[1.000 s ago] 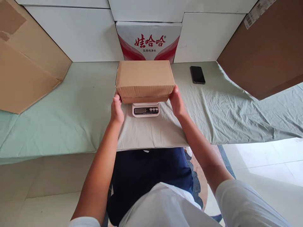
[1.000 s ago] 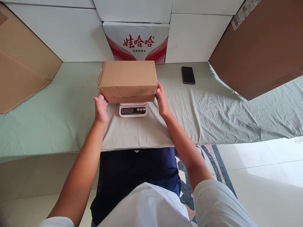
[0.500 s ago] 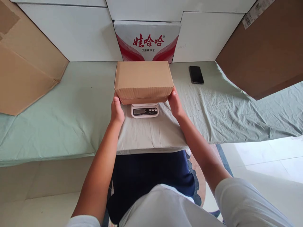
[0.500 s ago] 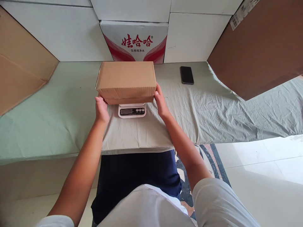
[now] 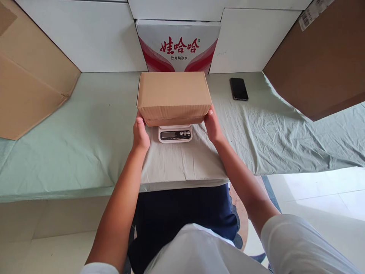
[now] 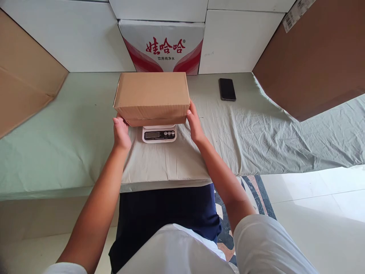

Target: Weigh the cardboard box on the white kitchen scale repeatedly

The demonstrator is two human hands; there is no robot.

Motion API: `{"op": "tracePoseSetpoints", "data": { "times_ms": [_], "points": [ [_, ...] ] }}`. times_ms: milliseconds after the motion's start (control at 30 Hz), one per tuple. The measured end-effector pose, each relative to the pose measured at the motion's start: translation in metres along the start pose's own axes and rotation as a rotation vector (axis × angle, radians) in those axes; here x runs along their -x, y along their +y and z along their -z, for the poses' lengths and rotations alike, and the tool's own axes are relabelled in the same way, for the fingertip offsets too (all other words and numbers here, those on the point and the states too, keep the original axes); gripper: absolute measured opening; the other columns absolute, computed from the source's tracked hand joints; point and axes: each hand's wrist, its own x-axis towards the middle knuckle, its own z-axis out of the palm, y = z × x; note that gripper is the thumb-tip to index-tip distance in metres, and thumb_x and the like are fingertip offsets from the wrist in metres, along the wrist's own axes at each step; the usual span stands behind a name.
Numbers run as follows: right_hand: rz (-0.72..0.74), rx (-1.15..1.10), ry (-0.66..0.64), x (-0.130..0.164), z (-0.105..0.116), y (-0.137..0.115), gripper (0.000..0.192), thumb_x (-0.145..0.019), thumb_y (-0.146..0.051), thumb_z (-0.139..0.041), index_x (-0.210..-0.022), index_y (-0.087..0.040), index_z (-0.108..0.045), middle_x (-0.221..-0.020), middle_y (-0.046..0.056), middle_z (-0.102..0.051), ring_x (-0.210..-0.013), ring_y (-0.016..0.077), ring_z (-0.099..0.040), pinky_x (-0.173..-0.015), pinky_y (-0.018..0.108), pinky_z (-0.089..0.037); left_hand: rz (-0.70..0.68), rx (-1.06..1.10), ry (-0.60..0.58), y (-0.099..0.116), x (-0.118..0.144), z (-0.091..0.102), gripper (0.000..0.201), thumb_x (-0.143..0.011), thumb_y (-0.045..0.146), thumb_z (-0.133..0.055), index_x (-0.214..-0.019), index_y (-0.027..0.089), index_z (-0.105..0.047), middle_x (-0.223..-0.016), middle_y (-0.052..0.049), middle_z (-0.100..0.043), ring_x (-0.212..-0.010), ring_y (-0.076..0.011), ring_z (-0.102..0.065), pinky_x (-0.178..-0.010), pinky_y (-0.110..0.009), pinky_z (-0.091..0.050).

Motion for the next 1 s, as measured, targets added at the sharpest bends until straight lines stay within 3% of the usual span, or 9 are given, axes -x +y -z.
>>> {"op": "tracePoseSetpoints", "data": {
  "times_ms": [300,667,833,1000],
  "points": [
    [0.051,-0.008,0.001,-0.003,0.004,0.013,0.074,-0.099,-0.088,-0.051,-0.155,-0.041,-0.061,-0.177,-0.002,-0.059,-0.178,0.0331,-0.041,-0.152,0.06,-0.032,0.011,-0.022,-0.009,0.009,0.0,0.0,0.092,-0.1,0.099,-0.032,-0.144,0.029,-0.074,-0.154,-0.013,-0.076,-0.156,-0.0326,-0.065,-0.132,-0.042,-0.051],
    [0.019,-0.014,-0.001,0.001,-0.001,0.001,0.072,-0.1,-0.085,-0.052,-0.157,-0.041,-0.059,-0.179,-0.002,-0.056,-0.18,0.0325,-0.037,-0.153,0.061,-0.029,0.02,-0.014,-0.013,0.009,0.001,-0.001,0.094,-0.099,0.1,-0.035,-0.145,0.028,-0.074,-0.152,-0.014,-0.076,-0.159,-0.033,-0.063,-0.135,-0.044,-0.048],
    [0.018,-0.032,0.009,-0.001,-0.012,0.006,0.088,-0.093,-0.09,-0.057,-0.168,-0.044,-0.047,-0.184,-0.003,-0.05,-0.18,0.0336,-0.035,-0.152,0.057,-0.03,0.034,0.019,-0.038,0.008,-0.001,-0.004,0.094,-0.097,0.101,-0.037,-0.151,0.031,-0.07,-0.158,-0.014,-0.074,-0.162,-0.0319,-0.061,-0.135,-0.044,-0.049],
    [0.037,-0.005,-0.016,-0.009,-0.015,0.001,0.101,-0.089,-0.097,-0.056,-0.175,-0.047,-0.036,-0.185,-0.003,-0.047,-0.18,0.034,-0.035,-0.151,0.057,-0.034,-0.018,0.082,-0.087,0.02,-0.013,-0.006,0.095,-0.093,0.105,-0.036,-0.156,0.04,-0.068,-0.163,-0.007,-0.071,-0.169,-0.0301,-0.053,-0.139,-0.046,-0.046]
  ]
}}
